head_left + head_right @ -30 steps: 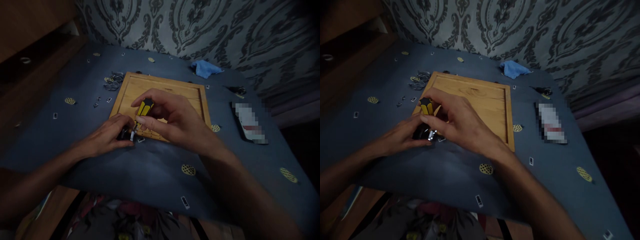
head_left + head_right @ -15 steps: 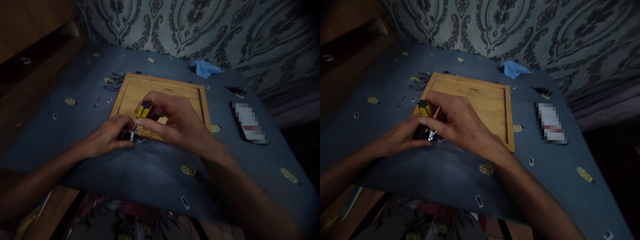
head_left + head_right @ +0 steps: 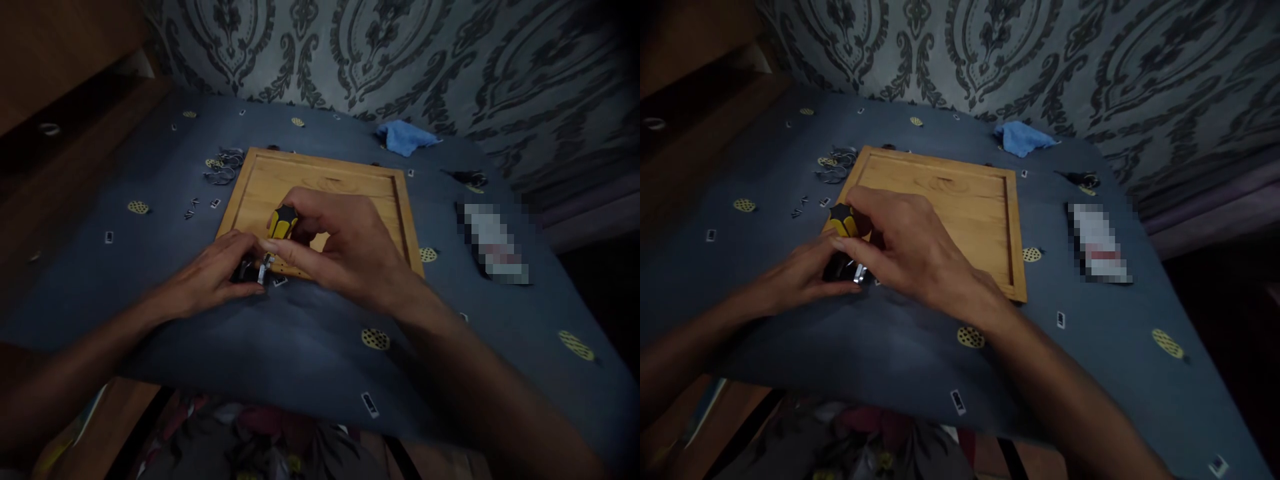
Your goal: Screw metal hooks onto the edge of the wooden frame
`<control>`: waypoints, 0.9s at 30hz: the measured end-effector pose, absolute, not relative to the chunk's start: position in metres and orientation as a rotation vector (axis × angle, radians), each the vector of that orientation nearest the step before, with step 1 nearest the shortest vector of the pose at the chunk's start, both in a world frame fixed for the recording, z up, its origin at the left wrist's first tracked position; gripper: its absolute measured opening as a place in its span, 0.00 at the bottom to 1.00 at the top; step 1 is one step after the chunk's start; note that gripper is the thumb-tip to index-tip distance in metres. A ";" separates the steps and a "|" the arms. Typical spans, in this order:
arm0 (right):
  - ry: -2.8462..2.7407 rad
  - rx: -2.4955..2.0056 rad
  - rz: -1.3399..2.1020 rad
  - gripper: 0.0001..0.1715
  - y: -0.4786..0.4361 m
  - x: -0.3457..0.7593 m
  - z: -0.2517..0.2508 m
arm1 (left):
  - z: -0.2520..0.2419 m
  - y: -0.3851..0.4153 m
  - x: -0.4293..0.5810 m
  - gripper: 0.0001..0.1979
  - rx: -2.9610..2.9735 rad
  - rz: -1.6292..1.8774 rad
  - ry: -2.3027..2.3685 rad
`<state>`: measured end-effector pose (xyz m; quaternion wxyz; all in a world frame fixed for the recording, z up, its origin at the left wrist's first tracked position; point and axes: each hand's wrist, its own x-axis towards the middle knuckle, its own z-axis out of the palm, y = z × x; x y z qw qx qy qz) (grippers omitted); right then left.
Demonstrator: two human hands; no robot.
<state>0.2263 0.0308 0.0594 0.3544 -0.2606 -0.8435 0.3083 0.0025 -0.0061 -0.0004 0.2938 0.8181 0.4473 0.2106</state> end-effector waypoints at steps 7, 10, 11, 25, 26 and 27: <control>-1.913 -0.758 0.698 0.20 0.029 0.230 0.066 | 0.002 -0.006 0.003 0.20 2.159 0.531 1.201; -2.057 -0.756 0.663 0.21 0.032 0.230 0.062 | 0.001 -0.006 0.002 0.20 2.166 0.539 1.194; -2.083 -0.757 0.651 0.21 0.033 0.230 0.060 | 0.000 -0.006 0.002 0.21 2.172 0.540 1.194; -2.171 -0.776 0.668 0.20 0.032 0.224 0.053 | 0.000 -0.006 0.002 0.22 2.194 0.533 1.193; -2.173 -0.776 0.663 0.20 0.032 0.224 0.053 | 0.000 -0.006 0.002 0.22 2.191 0.535 1.191; -2.175 -0.776 0.657 0.20 0.032 0.224 0.053 | 0.000 -0.006 0.002 0.22 2.192 0.543 1.186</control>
